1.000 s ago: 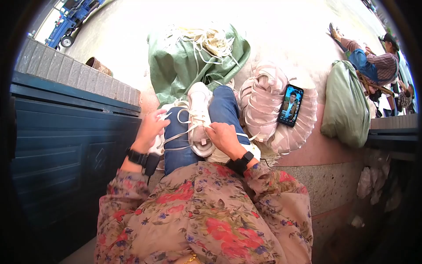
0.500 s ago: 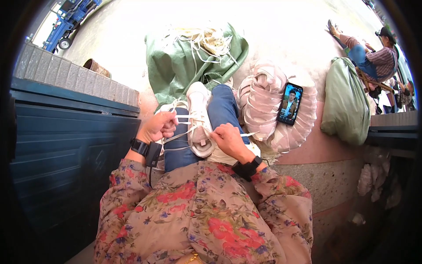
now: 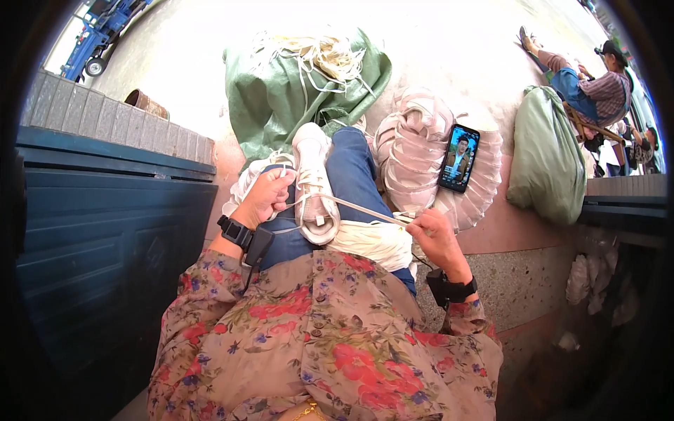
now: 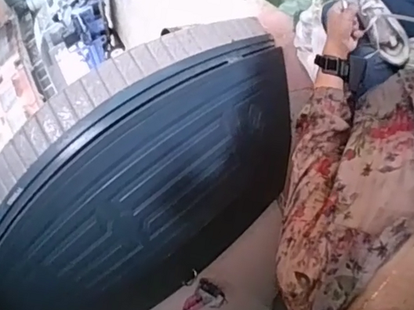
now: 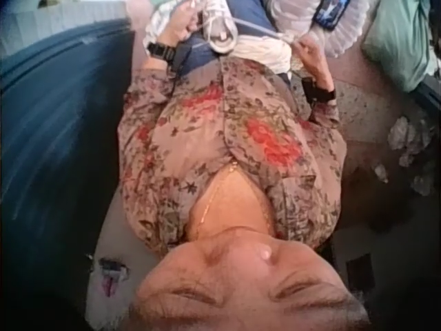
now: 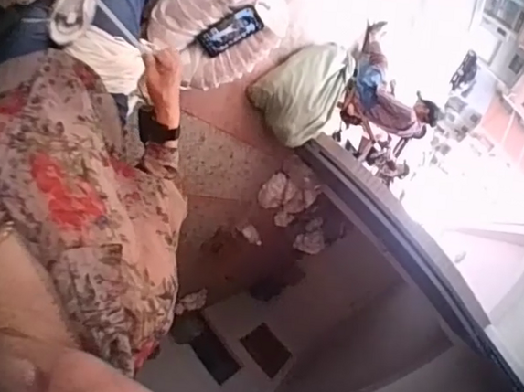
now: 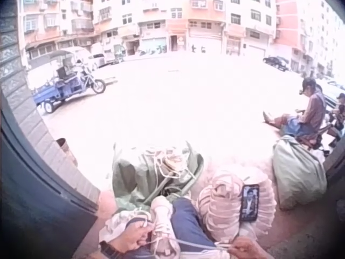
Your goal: Lacing a white sneaker while sitting in a materials storage area.
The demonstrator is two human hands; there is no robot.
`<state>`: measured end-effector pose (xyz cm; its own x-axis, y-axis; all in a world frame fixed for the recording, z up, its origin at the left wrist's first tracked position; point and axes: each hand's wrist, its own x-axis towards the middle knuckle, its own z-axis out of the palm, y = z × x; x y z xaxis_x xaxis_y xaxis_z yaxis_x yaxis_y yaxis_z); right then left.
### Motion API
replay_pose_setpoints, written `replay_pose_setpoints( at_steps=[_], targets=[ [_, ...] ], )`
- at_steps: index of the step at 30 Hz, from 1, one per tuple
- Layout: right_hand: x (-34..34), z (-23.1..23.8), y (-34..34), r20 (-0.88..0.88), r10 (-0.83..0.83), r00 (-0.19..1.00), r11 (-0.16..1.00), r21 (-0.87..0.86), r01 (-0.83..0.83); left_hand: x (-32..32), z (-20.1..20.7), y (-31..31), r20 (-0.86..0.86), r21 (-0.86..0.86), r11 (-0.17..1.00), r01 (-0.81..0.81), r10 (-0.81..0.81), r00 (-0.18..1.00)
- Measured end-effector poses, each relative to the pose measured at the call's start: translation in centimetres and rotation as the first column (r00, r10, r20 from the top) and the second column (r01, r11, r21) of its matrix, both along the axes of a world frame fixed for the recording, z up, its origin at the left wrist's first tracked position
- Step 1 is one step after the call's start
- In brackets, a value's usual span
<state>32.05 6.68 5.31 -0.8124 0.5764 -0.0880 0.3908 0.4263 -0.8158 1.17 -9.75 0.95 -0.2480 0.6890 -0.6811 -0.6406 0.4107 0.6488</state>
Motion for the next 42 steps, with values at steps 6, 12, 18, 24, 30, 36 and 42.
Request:
replay_pose_setpoints(
  at_steps=[6, 12, 18, 24, 30, 36, 42],
  targets=[
    [0.7, -0.7, 1.3, 0.02, -0.09, 0.996, 0.99, 0.108, 0.087, 0.4, -0.6, -1.7, -0.267, -0.153, 0.985, 0.083, -0.122, 0.956],
    [-2.5, -1.9, 0.5, 0.156, -0.087, 0.984, 0.847, 0.532, -0.01, 1.8, -1.9, -2.9, -0.847, -0.22, 0.938, 0.267, -0.32, 0.424],
    [-9.7, -4.4, -3.5, 0.019, 0.162, 0.987, 0.91, 0.383, -0.157, 2.9, 0.7, -1.5, -0.786, -0.324, 0.912, 0.252, -0.408, 0.465],
    [-14.2, -6.2, -4.6, 0.071, 0.219, 0.973, 0.875, 0.426, -0.228, 3.8, -0.4, -1.3, -0.839, -0.486, 0.863, 0.142, -0.506, 0.203],
    [-14.0, -7.5, -3.4, 0.043, 0.183, 0.982, 0.887, 0.423, -0.184, 1.9, -1.1, -2.7, -0.839, -0.42, 0.9, 0.118, -0.435, 0.326],
    [-14.1, -6.6, -4.1, 0.061, 0.183, 0.981, 0.885, 0.424, -0.191, 1.9, -0.8, -2.5, -0.863, -0.296, 0.943, 0.154, -0.333, 0.381],
    [-14.1, -6.9, -4.5, 0.059, 0.165, 0.985, 0.897, 0.405, -0.174, -0.3, 0.4, -1.4, -0.787, -0.335, 0.922, 0.195, -0.387, 0.479]
  ],
)
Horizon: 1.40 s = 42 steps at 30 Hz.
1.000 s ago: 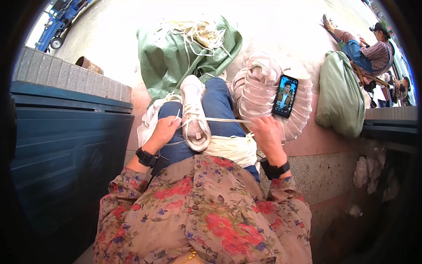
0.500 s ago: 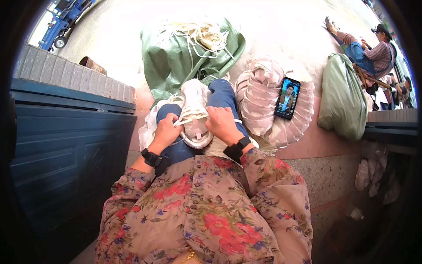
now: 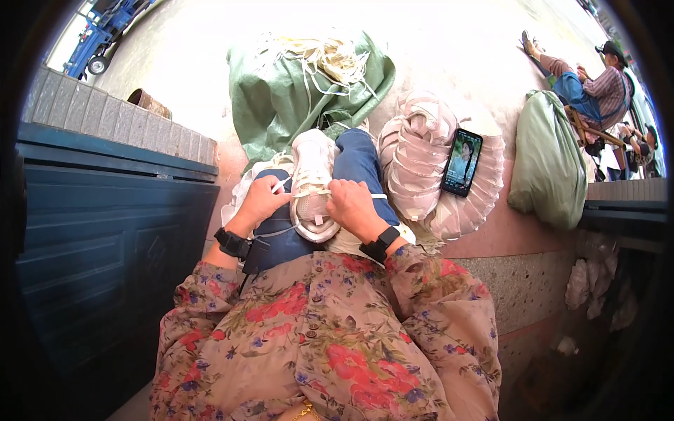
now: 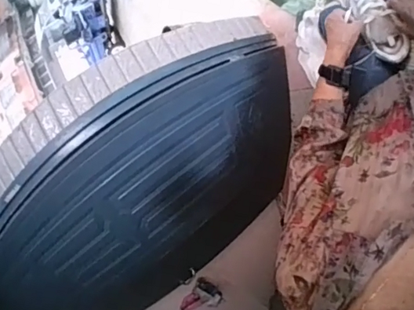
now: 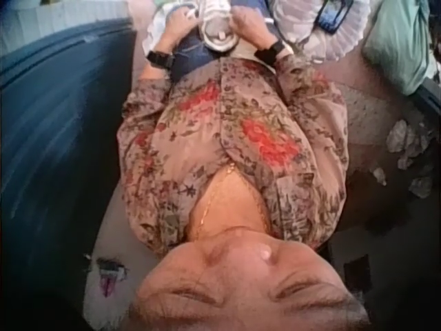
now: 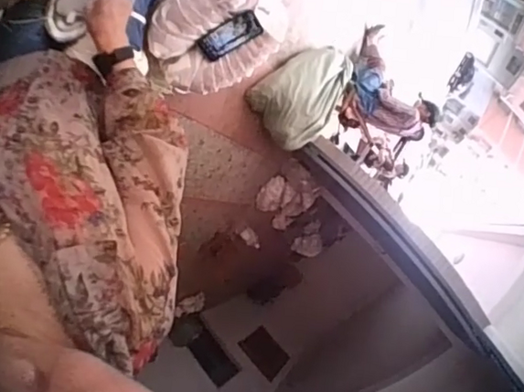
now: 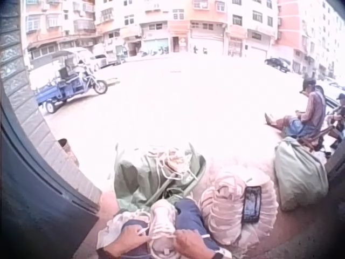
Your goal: Lacing a white sneaker while sitting in a materials storage area.
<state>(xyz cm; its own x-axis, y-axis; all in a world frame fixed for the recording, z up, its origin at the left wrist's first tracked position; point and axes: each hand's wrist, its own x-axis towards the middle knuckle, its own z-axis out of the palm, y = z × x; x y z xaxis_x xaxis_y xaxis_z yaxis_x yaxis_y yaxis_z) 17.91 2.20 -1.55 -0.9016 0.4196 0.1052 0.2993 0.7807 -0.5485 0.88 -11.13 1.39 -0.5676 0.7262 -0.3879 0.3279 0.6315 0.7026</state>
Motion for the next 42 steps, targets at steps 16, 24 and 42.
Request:
replay_pose_setpoints(
  at_steps=[16, 24, 42],
  targets=[
    [0.7, 0.5, 0.6, 0.007, -0.093, 0.996, 0.988, -0.126, 0.093, 2.0, -0.5, 4.5, -0.44, -0.365, 0.847, 0.386, -0.523, 0.73],
    [0.5, -0.4, 0.3, 0.025, -0.11, 0.994, 0.971, -0.21, 0.113, 2.1, 0.1, 4.3, -0.489, -0.332, 0.853, 0.403, -0.521, 0.7],
    [0.2, -0.5, 0.4, 0.076, -0.066, 0.995, 0.952, -0.295, 0.086, -0.8, -1.3, 2.8, -0.196, 0.282, 0.907, 0.313, -0.265, 0.944]
  ],
)
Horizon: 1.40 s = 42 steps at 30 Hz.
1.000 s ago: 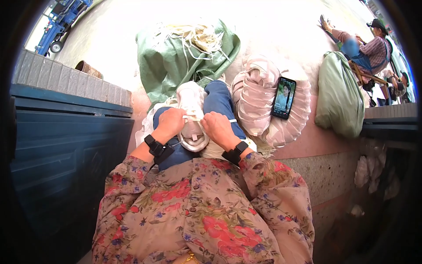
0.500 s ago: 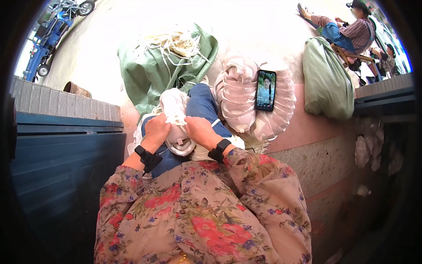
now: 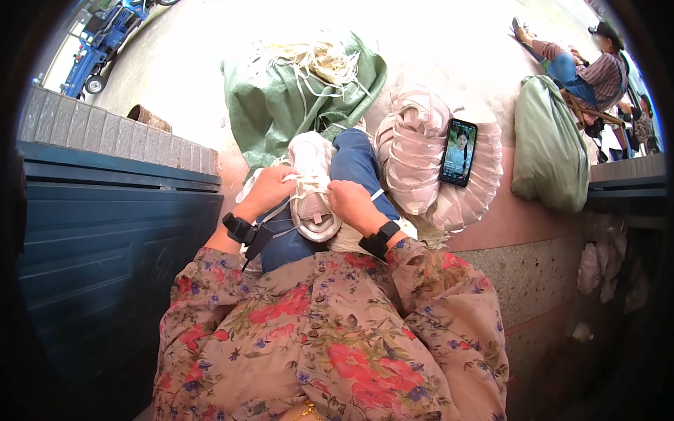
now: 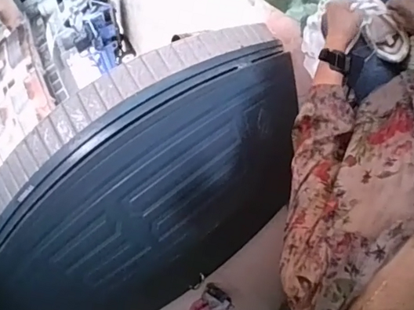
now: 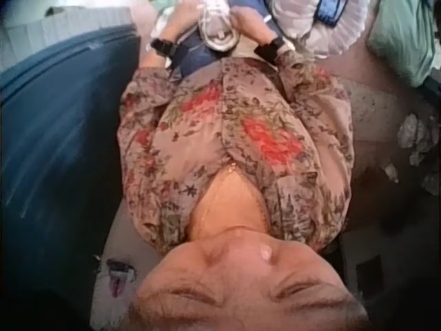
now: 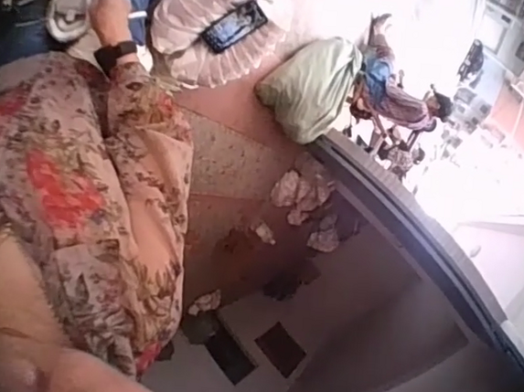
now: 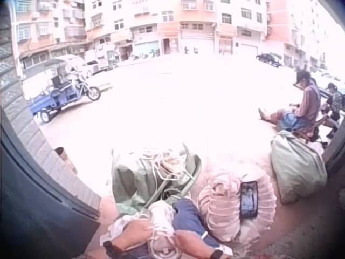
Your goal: Lacing a white sneaker while sitting in a materials storage area.
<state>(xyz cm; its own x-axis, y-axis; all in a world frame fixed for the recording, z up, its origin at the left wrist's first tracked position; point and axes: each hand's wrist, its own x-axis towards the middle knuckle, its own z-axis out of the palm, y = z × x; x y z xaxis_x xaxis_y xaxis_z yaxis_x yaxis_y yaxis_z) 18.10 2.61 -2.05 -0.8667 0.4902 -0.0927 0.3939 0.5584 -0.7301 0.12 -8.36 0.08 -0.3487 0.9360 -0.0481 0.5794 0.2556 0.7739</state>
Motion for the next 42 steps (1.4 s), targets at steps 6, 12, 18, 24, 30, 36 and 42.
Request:
replay_pose_setpoints(
  at_steps=[6, 12, 18, 24, 30, 36, 42],
  targets=[
    [0.2, 0.1, 0.0, -0.038, -0.011, 0.999, 0.999, 0.039, 0.012, 2.1, 1.0, 2.0, -0.497, -0.338, 0.931, 0.138, -0.301, 0.814],
    [0.4, -0.2, -0.1, 0.043, -0.002, 0.999, 0.999, 0.053, 0.0, 3.3, 1.3, 1.0, -0.689, -0.331, 0.92, 0.21, -0.388, 0.612],
    [0.9, 0.4, 0.1, 0.072, 0.023, 0.997, 0.997, 0.072, -0.028, 1.8, 0.1, 0.2, -0.589, -0.05, 0.997, -0.06, 0.019, 0.808],
    [1.0, -0.3, 0.1, 0.04, 0.016, 0.999, 0.997, 0.069, -0.019, 1.8, -0.3, 0.7, -0.05, 0.118, 0.987, -0.112, 0.118, 0.992],
    [1.1, -0.3, 0.2, 0.038, 0.007, 0.999, 0.998, 0.054, -0.009, 0.7, 0.1, 0.4, 0.39, -0.112, 0.976, -0.187, 0.216, 0.895],
    [0.6, -0.9, 0.2, 0.071, 0.03, 0.997, 0.998, 0.044, -0.033, 0.7, 0.6, 0.2, 0.777, -0.264, 0.938, -0.227, 0.346, 0.526],
    [1.2, -1.0, 0.5, 0.003, -0.005, 1.0, 1.0, 0.016, 0.005, 0.8, -0.1, 0.6, 0.876, -0.284, 0.914, -0.291, 0.371, 0.308]
  ],
)
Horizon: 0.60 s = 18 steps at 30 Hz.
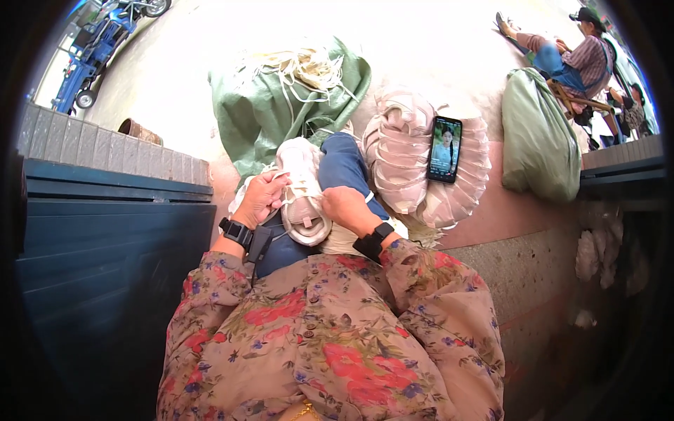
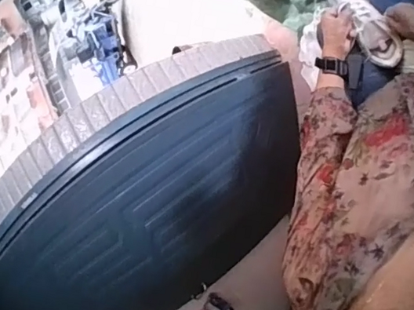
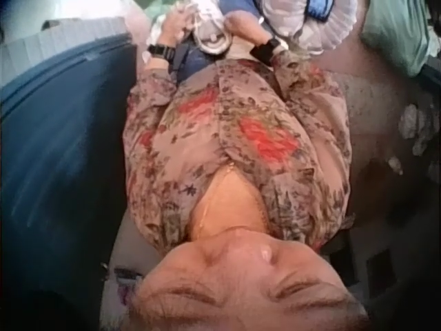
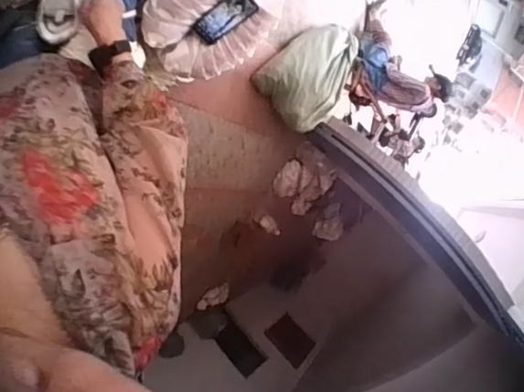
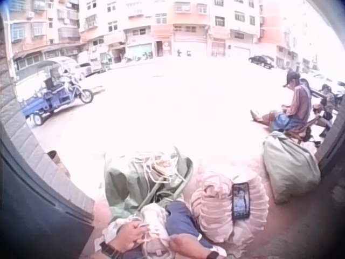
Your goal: Lacing a white sneaker while sitting in a materials storage area.
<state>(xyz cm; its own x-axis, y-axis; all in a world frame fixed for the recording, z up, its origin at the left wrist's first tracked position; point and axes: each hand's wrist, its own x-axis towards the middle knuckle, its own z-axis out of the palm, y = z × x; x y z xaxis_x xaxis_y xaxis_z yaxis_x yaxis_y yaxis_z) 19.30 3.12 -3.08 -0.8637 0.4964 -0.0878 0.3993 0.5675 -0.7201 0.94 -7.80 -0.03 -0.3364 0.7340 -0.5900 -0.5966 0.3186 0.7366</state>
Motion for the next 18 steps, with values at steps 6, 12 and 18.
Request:
replay_pose_setpoints(
  at_steps=[6, 12, 18],
  targets=[
    [0.5, 3.2, 1.1, 0.039, 0.083, 0.996, 0.961, 0.262, -0.091, -0.8, 1.0, -0.9, -0.477, -0.295, 0.927, 0.23, -0.351, 0.806],
    [3.4, 5.2, 3.8, -0.086, 0.25, 0.964, 0.765, 0.628, -0.142, 2.0, -0.6, -0.7, -0.908, -0.417, 0.853, 0.313, -0.378, -0.181],
    [6.8, 3.1, 4.2, -0.136, 0.125, 0.983, 0.737, 0.676, 0.0, 0.0, 0.1, -3.0, -0.982, -0.184, 0.946, 0.269, -0.19, -0.002]
  ],
)
